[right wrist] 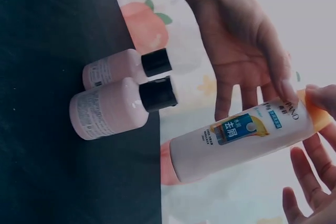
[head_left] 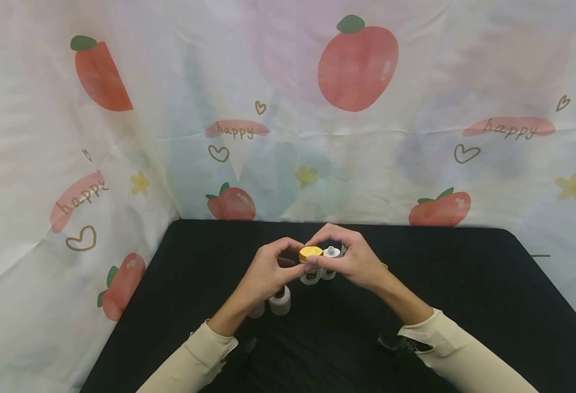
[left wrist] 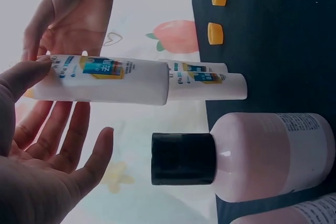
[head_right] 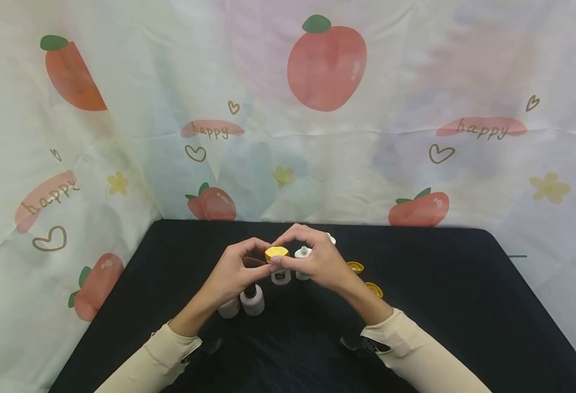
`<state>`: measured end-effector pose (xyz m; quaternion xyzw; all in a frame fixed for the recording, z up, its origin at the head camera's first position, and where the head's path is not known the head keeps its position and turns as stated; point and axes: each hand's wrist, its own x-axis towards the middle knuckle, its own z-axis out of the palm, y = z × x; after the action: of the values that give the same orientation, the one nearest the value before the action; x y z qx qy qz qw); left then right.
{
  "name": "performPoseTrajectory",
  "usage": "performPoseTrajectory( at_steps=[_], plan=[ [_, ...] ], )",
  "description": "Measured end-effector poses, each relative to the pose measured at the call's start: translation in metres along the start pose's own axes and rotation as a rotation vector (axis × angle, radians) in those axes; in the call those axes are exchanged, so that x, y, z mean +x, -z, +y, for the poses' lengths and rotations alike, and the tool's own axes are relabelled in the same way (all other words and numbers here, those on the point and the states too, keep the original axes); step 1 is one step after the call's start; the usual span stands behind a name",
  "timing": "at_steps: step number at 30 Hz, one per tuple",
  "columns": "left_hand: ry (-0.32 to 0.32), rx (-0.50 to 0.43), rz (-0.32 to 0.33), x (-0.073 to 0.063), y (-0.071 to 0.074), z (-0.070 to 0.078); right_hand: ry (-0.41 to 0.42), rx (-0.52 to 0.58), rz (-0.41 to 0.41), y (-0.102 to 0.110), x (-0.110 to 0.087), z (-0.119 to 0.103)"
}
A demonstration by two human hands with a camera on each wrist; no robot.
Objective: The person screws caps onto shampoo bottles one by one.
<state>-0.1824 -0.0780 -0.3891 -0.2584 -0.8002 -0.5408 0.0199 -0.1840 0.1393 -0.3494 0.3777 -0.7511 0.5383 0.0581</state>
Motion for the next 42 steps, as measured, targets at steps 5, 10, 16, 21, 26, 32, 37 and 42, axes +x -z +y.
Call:
performPoseTrajectory(
  at_steps=[5, 10, 16, 21, 26, 32, 37, 42],
  plan=[
    [0.012, 0.019, -0.005, -0.002, 0.001, 0.0, -0.013, 0.025, -0.006, -0.003, -0.003, 0.006],
    [0.045, 0.032, -0.044, -0.004, 0.001, -0.003, -0.036, 0.035, -0.025, -0.007, -0.008, 0.027],
    [0.043, 0.046, -0.071, -0.006, 0.0, -0.009, -0.081, -0.005, -0.044, -0.01, -0.014, 0.045],
    [0.008, 0.099, -0.068, -0.008, -0.001, -0.014, -0.12, -0.041, -0.06, -0.01, -0.018, 0.044],
    [-0.023, 0.109, -0.077, -0.009, -0.002, -0.018, -0.096, -0.049, -0.059, -0.013, -0.021, 0.047],
    [-0.012, 0.123, -0.112, -0.011, -0.002, -0.024, -0.099, -0.07, -0.033, -0.021, -0.027, 0.054],
    [-0.005, 0.142, -0.137, -0.012, -0.002, -0.029, -0.116, -0.078, -0.031, -0.025, -0.03, 0.057],
    [0.012, 0.138, -0.174, -0.011, -0.002, -0.032, -0.136, -0.065, -0.035, -0.027, -0.032, 0.057]
  ],
)
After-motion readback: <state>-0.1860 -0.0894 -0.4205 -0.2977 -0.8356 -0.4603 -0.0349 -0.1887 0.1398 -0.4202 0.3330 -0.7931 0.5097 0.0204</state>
